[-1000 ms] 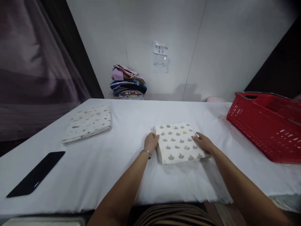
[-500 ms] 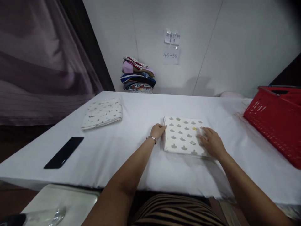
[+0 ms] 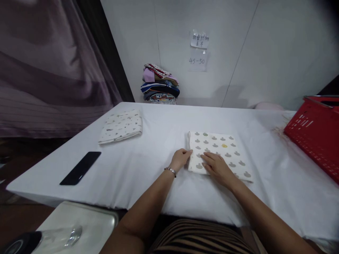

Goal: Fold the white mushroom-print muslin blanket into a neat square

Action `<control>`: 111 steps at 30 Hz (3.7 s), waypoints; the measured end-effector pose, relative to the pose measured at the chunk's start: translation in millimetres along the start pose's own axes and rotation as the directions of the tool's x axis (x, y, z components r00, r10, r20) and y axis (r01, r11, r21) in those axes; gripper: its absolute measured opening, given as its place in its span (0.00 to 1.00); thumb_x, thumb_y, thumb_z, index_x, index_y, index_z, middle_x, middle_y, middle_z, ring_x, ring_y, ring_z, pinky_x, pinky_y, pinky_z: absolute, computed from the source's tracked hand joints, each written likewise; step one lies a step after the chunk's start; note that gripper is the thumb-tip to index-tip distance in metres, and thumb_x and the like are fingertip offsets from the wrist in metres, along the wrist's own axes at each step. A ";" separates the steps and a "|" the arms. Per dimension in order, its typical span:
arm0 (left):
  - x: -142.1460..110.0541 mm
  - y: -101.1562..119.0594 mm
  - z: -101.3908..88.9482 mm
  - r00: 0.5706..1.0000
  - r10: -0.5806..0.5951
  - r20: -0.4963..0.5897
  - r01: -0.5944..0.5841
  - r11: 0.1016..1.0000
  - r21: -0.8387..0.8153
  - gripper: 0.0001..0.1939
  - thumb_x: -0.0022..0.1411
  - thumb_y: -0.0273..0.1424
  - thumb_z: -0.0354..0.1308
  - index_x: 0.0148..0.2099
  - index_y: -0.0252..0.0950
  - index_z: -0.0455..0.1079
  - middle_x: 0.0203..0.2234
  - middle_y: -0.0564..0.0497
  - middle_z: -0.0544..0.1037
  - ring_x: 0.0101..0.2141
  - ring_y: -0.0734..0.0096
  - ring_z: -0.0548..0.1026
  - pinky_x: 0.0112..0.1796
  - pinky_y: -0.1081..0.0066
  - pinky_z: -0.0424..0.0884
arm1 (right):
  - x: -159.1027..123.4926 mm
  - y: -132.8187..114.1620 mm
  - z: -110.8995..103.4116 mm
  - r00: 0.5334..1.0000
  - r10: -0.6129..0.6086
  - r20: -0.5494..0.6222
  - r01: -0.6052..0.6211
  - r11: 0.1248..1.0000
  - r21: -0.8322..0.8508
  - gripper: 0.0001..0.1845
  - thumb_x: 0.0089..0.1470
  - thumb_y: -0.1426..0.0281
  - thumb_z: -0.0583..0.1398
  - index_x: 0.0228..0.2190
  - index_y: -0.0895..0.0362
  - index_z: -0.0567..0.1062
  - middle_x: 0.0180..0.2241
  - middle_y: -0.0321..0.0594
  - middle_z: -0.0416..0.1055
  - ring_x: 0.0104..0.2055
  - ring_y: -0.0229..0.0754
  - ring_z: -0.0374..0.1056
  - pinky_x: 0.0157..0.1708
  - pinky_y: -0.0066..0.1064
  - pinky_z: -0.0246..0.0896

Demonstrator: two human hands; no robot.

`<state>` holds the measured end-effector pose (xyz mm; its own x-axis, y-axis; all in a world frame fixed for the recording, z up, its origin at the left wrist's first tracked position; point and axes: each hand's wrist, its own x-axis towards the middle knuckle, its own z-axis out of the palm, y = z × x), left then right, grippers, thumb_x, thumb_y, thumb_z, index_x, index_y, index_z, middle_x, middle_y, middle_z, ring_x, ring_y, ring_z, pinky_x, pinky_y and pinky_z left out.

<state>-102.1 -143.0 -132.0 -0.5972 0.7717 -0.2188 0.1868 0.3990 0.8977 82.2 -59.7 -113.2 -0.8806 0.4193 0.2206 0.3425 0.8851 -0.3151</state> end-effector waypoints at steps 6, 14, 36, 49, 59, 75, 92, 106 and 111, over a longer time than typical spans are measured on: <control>-0.6 -0.6 3.6 1.000 0.015 -0.021 -0.013 0.992 0.124 0.17 0.51 0.44 0.57 0.22 0.36 0.63 0.18 0.55 0.68 0.22 0.74 0.65 0.23 0.73 0.57 | 7.8 -16.7 9.5 0.997 -0.021 0.068 0.023 0.999 -0.034 0.23 0.61 0.64 0.49 0.55 0.55 0.65 0.59 0.47 0.59 0.61 0.48 0.53 0.57 0.47 0.48; -4.1 -2.0 5.4 0.994 0.053 -0.092 -0.035 0.982 0.188 0.14 0.53 0.39 0.56 0.22 0.37 0.63 0.19 0.54 0.69 0.23 0.72 0.66 0.26 0.73 0.56 | 26.2 -3.5 -6.0 0.997 -0.033 0.066 0.022 0.985 0.169 0.20 0.57 0.70 0.50 0.50 0.53 0.71 0.54 0.42 0.66 0.56 0.44 0.61 0.55 0.40 0.56; -11.3 -10.0 12.9 0.981 0.139 -0.138 -0.128 0.988 0.090 0.13 0.55 0.39 0.57 0.26 0.37 0.60 0.21 0.57 0.67 0.24 0.76 0.63 0.26 0.74 0.54 | 189.7 13.9 -11.7 0.798 -0.045 0.601 0.259 0.926 -0.275 0.23 0.51 0.75 0.54 0.49 0.51 0.72 0.51 0.38 0.70 0.50 0.44 0.65 0.47 0.32 0.58; -11.1 -8.4 10.4 0.982 0.144 -0.123 -0.134 0.987 0.086 0.14 0.55 0.38 0.56 0.25 0.37 0.59 0.19 0.58 0.65 0.24 0.76 0.62 0.26 0.74 0.53 | 186.9 28.9 -13.9 0.813 -0.114 0.571 0.334 0.894 -0.297 0.17 0.55 0.70 0.53 0.47 0.52 0.71 0.45 0.43 0.72 0.44 0.44 0.67 0.39 0.31 0.56; -12.6 -5.8 8.5 0.985 0.138 -0.107 -0.131 0.989 0.073 0.13 0.55 0.38 0.56 0.24 0.37 0.59 0.19 0.58 0.64 0.23 0.76 0.62 0.26 0.74 0.54 | 190.9 22.7 -14.2 0.781 -0.082 0.619 0.344 0.884 -0.316 0.17 0.56 0.71 0.51 0.47 0.51 0.69 0.43 0.42 0.73 0.41 0.44 0.68 0.34 0.29 0.54; -13.0 -1.5 5.1 0.991 0.116 -0.066 -0.107 0.987 0.120 0.13 0.57 0.36 0.53 0.24 0.36 0.63 0.18 0.57 0.65 0.23 0.76 0.61 0.26 0.74 0.53 | 199.9 23.4 -4.6 0.770 -0.093 0.632 0.332 0.903 -0.272 0.14 0.57 0.72 0.49 0.42 0.53 0.71 0.39 0.43 0.73 0.37 0.43 0.67 0.32 0.30 0.53; -9.1 -6.0 8.5 0.994 0.085 -0.070 -0.086 0.996 -0.010 0.08 0.56 0.36 0.55 0.30 0.36 0.66 0.22 0.56 0.69 0.26 0.76 0.66 0.28 0.75 0.57 | 206.8 12.8 -20.4 0.737 -0.006 0.676 0.272 0.918 -0.288 0.17 0.47 0.77 0.53 0.39 0.53 0.72 0.35 0.42 0.73 0.34 0.41 0.66 0.30 0.28 0.51; -5.7 -5.1 8.2 0.993 0.068 -0.100 -0.062 0.996 0.062 0.08 0.56 0.31 0.52 0.26 0.37 0.59 0.20 0.56 0.67 0.24 0.74 0.63 0.26 0.73 0.54 | 207.0 8.2 -9.3 0.755 0.012 0.656 0.162 0.965 -0.205 0.23 0.50 0.75 0.53 0.48 0.52 0.71 0.39 0.42 0.74 0.39 0.43 0.68 0.36 0.29 0.58; -4.8 -7.8 9.3 0.993 0.029 -0.117 -0.029 1.000 0.008 0.04 0.54 0.31 0.54 0.33 0.38 0.62 0.24 0.55 0.70 0.26 0.73 0.67 0.27 0.73 0.56 | 213.0 3.5 -5.1 0.719 0.055 0.693 0.182 0.947 -0.264 0.31 0.48 0.77 0.53 0.54 0.48 0.68 0.50 0.41 0.70 0.47 0.45 0.67 0.42 0.31 0.59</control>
<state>-93.4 -145.2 -141.5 -0.6784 0.7200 -0.1462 0.2102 0.3809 0.9004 -102.5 33.7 -62.6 -0.8413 0.2103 -0.4980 0.2504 0.9680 -0.0142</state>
